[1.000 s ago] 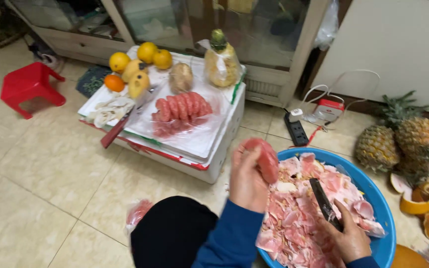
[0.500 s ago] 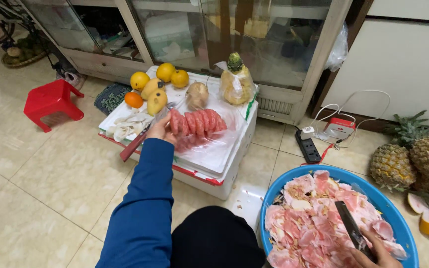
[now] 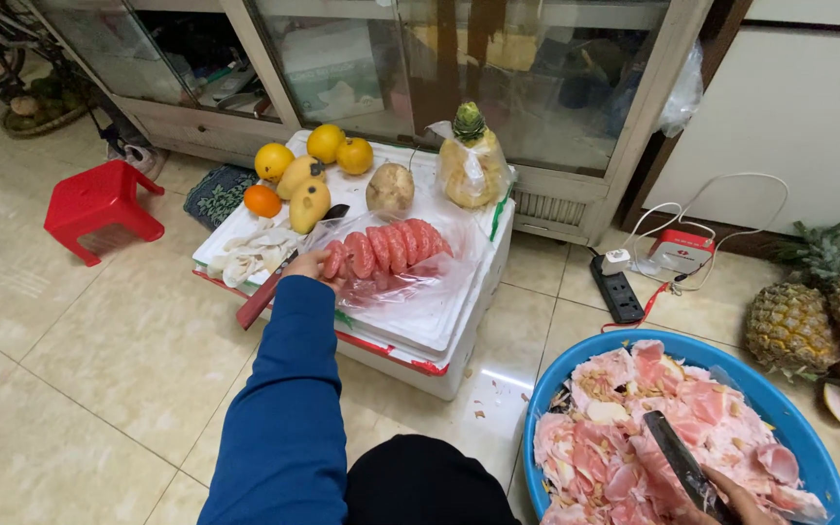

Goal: Peeling and segmenting pomelo fruit using a knife and hands

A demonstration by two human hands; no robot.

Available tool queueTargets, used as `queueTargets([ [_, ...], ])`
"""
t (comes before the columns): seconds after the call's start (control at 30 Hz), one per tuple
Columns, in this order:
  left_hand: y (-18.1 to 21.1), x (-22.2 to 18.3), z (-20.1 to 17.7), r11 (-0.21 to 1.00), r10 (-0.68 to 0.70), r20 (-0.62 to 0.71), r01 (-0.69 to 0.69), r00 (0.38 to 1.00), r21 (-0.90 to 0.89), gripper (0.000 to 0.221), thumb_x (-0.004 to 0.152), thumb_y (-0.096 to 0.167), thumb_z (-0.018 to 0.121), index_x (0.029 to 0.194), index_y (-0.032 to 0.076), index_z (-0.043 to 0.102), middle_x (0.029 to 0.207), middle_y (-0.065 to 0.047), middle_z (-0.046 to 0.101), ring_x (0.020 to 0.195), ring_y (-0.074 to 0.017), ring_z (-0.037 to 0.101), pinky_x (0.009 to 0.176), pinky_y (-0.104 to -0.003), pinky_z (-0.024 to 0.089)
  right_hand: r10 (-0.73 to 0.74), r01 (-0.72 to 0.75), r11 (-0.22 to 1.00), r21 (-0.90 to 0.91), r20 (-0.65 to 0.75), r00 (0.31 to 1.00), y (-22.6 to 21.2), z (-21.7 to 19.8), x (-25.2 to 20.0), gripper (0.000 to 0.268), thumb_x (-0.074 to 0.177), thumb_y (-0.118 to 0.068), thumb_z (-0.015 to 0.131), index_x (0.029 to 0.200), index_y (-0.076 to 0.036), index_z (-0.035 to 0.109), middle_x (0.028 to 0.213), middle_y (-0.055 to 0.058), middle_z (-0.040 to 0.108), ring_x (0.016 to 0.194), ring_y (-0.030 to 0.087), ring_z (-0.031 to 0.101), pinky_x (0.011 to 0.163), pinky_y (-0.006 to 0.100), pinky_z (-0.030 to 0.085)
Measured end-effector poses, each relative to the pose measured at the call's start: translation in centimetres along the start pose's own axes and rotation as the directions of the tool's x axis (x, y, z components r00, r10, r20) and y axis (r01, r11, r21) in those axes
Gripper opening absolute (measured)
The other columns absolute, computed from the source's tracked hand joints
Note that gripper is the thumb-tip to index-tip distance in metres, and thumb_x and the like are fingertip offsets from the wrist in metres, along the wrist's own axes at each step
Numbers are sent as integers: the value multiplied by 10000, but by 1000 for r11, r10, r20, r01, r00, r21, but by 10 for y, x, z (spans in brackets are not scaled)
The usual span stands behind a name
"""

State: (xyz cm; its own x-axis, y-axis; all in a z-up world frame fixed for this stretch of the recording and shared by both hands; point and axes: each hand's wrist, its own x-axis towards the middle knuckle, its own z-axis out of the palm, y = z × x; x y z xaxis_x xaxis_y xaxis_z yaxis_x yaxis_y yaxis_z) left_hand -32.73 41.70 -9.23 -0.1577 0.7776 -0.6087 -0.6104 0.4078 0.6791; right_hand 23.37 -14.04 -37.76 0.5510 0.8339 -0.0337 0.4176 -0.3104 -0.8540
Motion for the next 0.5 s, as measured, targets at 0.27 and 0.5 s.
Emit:
queueTargets([
  [0.27,-12,50,-12,994,74,67,-79,995,76,192,963,39,671,1135,46,588,1005,-167,643,783,-249,642,679,-413,587,44,-45,998,-51,-17,999,25,9,5,885,510,-125,1000,1341,-31,710,1119,189,834,1120,286,778,978,385,596],
  [0.5,-21,-22,3,686,391,-62,-246,918,685,222,900,206,784,1069,84,707,785,-100,694,479,-202,583,412,-310,497,-37,47,981,191,-52,998,15,23,-8,833,535,15,944,1326,37,683,1137,245,798,1134,322,751,1008,425,577],
])
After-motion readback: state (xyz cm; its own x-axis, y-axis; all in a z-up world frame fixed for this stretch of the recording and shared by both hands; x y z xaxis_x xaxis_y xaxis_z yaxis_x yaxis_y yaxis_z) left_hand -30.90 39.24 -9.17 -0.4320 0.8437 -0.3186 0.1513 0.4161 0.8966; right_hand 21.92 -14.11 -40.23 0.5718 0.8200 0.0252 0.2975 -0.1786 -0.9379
